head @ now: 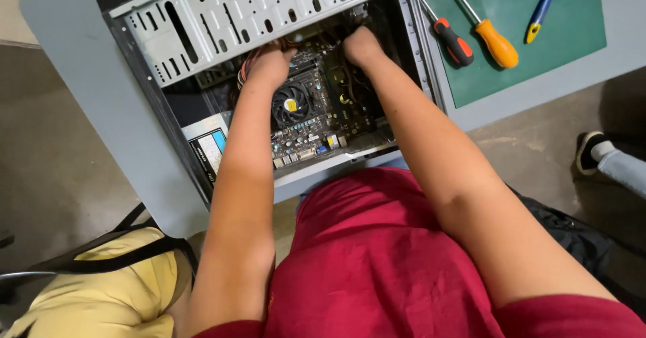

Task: The person works inside an open desktop computer case, using their hands to organize and connect various internal cables to the motherboard. They handle power and data cables, routing them around the CPU fan and other components.

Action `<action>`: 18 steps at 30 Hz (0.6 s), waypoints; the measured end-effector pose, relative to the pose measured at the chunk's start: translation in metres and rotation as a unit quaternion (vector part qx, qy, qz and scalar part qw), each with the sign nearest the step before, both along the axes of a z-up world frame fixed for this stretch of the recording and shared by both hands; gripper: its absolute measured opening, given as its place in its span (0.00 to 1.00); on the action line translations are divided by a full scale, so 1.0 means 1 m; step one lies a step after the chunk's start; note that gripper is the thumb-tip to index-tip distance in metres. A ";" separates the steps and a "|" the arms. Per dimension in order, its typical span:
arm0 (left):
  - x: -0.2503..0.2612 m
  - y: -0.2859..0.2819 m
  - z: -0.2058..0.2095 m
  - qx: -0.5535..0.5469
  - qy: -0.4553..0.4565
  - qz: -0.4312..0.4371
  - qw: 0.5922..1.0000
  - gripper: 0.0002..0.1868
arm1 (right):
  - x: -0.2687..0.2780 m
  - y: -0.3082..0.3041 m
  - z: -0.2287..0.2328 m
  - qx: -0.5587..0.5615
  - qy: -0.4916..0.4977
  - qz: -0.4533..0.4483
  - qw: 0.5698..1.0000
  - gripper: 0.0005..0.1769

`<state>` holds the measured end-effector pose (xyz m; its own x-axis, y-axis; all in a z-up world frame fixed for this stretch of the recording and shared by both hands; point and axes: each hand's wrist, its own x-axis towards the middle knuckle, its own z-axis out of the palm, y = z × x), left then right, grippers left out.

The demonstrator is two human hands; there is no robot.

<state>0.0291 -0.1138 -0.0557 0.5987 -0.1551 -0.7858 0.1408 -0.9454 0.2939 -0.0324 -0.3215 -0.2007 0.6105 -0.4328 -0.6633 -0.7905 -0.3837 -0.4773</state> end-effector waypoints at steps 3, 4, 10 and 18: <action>0.005 0.002 -0.028 0.006 -0.002 -0.028 1.000 0.34 | -0.005 0.000 0.027 0.063 -0.006 -0.052 0.997 0.23; 0.004 0.003 -0.024 0.009 -0.001 -0.027 1.000 0.34 | -0.005 0.002 0.032 0.066 -0.004 -0.051 0.997 0.23; 0.007 -0.004 0.000 0.051 0.034 -0.013 0.998 0.31 | -0.002 0.008 0.069 0.115 0.007 -0.094 0.989 0.25; 0.017 -0.007 -0.018 0.124 0.049 -0.089 0.987 0.42 | -0.002 0.009 0.063 0.140 -0.009 -0.132 0.981 0.22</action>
<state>0.0463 -0.1203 -0.0736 0.4980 -0.0479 -0.8658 -0.0186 -0.9988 0.0446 -0.0339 -0.3125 -0.1376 0.5143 -0.3801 -0.7688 -0.8353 -0.0190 -0.5494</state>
